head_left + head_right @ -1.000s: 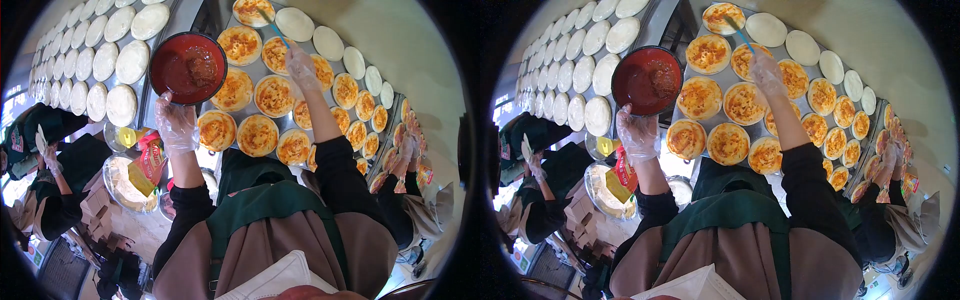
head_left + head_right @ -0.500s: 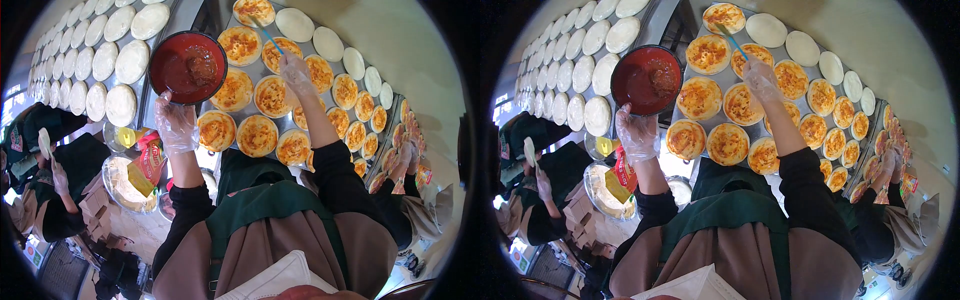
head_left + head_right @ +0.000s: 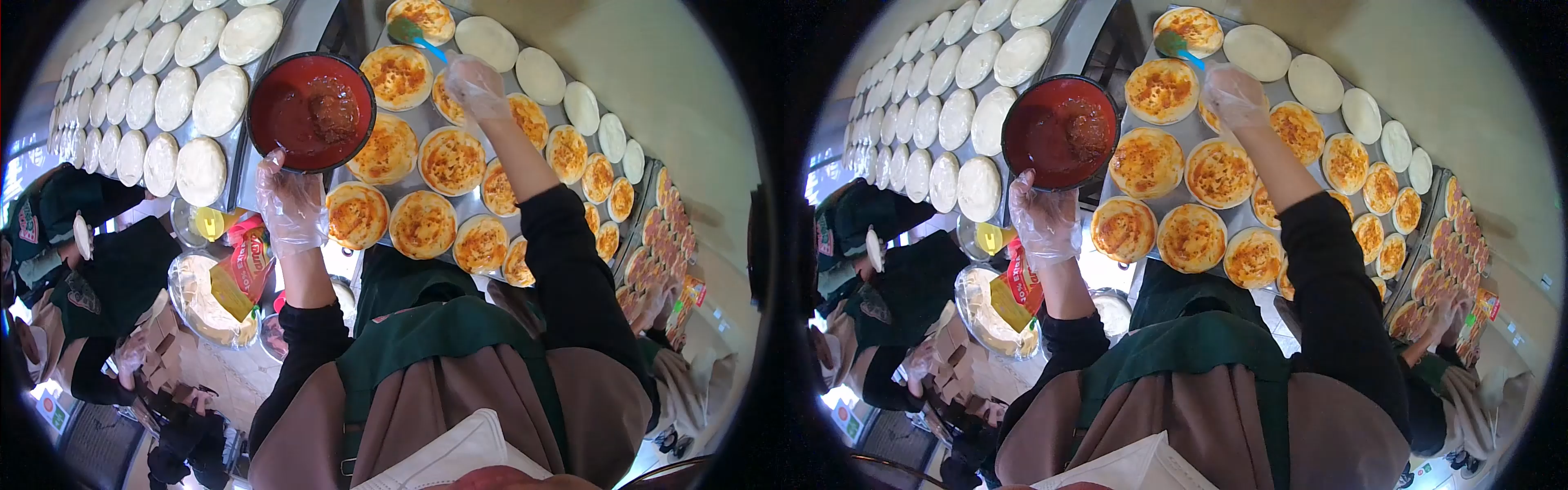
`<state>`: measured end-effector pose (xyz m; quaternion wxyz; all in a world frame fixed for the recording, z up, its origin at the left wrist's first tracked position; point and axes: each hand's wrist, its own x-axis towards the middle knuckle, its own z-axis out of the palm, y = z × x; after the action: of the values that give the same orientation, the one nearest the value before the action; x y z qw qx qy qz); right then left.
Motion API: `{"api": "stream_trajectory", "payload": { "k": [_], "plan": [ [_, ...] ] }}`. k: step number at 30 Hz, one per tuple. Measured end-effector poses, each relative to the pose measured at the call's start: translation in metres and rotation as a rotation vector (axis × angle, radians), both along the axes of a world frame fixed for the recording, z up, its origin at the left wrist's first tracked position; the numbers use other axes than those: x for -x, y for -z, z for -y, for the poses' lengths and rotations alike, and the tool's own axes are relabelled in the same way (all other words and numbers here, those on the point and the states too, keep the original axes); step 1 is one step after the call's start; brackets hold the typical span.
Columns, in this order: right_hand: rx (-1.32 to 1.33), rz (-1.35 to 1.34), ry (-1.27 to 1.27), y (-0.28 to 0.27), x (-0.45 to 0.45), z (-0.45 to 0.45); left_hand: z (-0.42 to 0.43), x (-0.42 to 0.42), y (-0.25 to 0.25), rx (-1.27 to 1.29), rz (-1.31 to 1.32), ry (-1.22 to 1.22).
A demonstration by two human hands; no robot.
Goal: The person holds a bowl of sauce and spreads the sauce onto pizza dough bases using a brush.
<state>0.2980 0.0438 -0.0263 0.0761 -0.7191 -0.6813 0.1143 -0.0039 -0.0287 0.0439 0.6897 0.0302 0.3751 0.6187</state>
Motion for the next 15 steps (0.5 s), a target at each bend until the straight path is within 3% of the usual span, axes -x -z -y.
{"api": "stream_trajectory", "payload": {
  "k": [2, 6, 8, 15],
  "plan": [
    [0.058, 0.167, -0.027, -0.01, -0.01, 0.011, -0.001, 0.001, -0.002, -0.007, 0.013, -0.001],
    [0.05, 0.09, 0.048, -0.023, -0.034, 0.031, -0.003, 0.006, 0.002, 0.011, -0.012, -0.011],
    [0.123, 0.065, 0.263, -0.038, -0.033, 0.026, -0.007, 0.004, 0.004, -0.026, -0.021, -0.013],
    [0.043, -0.098, 0.222, 0.006, -0.03, -0.041, -0.017, -0.003, 0.017, -0.044, -0.005, 0.014]
  ]
}}
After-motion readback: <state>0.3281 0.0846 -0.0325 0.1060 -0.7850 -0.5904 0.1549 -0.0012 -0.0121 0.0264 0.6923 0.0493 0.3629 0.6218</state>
